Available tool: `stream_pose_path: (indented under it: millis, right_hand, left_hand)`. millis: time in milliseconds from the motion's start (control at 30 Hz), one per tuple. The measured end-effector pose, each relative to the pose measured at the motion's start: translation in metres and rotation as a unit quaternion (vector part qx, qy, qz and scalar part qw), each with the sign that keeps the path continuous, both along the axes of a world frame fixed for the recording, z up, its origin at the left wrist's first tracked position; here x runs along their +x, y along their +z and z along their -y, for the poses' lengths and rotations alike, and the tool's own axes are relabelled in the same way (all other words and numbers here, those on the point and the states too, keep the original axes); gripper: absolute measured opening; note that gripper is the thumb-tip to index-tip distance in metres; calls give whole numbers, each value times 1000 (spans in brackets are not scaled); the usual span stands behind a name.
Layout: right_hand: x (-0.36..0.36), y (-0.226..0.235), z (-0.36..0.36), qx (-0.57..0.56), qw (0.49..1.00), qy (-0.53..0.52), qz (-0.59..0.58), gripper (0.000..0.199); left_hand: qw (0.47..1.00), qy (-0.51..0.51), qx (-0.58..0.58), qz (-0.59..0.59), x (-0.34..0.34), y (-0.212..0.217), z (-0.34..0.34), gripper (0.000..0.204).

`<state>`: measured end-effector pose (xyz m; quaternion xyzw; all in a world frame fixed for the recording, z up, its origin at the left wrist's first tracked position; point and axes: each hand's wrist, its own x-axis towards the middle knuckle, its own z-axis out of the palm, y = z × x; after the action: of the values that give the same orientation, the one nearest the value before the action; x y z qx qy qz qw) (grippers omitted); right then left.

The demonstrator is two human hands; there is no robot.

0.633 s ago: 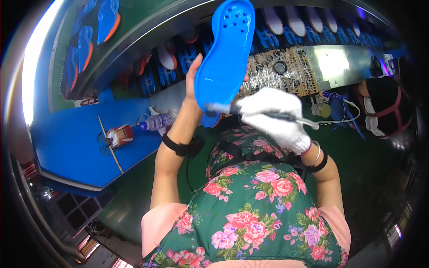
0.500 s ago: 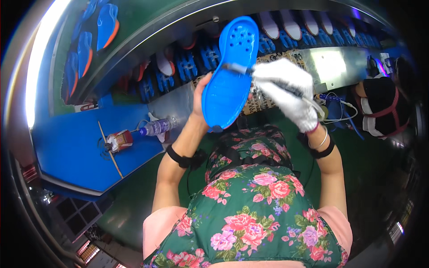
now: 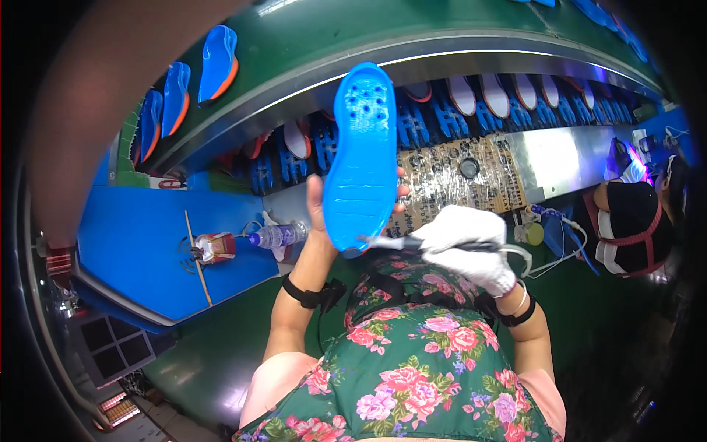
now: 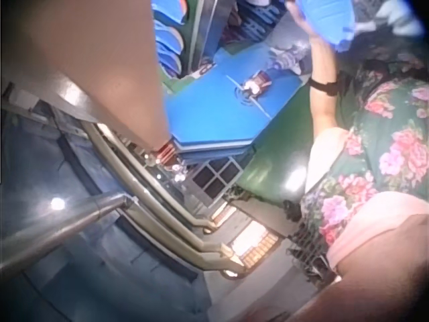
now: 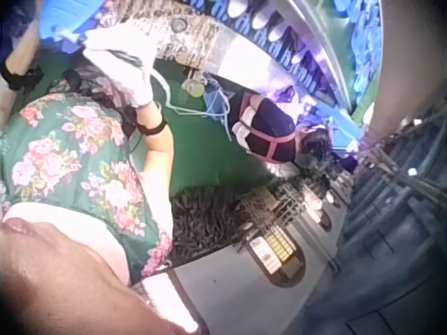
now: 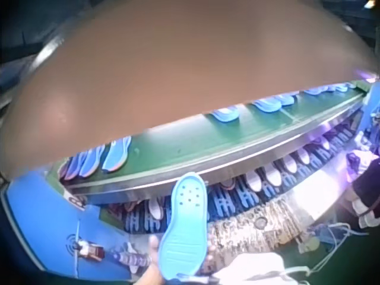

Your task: The person picks up a blue shoe sole from a conveyor belt, applies a liquid to its surface using a brush, and places it back onto the belt, repeating the process for several soles.

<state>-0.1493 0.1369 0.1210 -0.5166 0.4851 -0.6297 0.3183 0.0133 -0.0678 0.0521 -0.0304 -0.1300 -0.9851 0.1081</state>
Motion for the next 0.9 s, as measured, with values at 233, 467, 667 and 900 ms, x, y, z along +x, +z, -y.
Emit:
stream_pose_path:
  millis: [233,467,667,900]
  right_hand:
    - [-6,-17,-6,85,964,-136,211,15]
    - [18,-71,11,166,959,-138,182,20]
    - [16,-87,13,170,960,-128,184,17]
    - [7,-98,9,170,949,-136,228,14]
  left_hand:
    - [981,24,-122,-146,-21,71,103,132]
    - [955,226,194,-7,-56,80,200,94]
    - [940,305,127,-80,-73,67,221,107]
    - [982,169,87,16,-110,85,125,103]
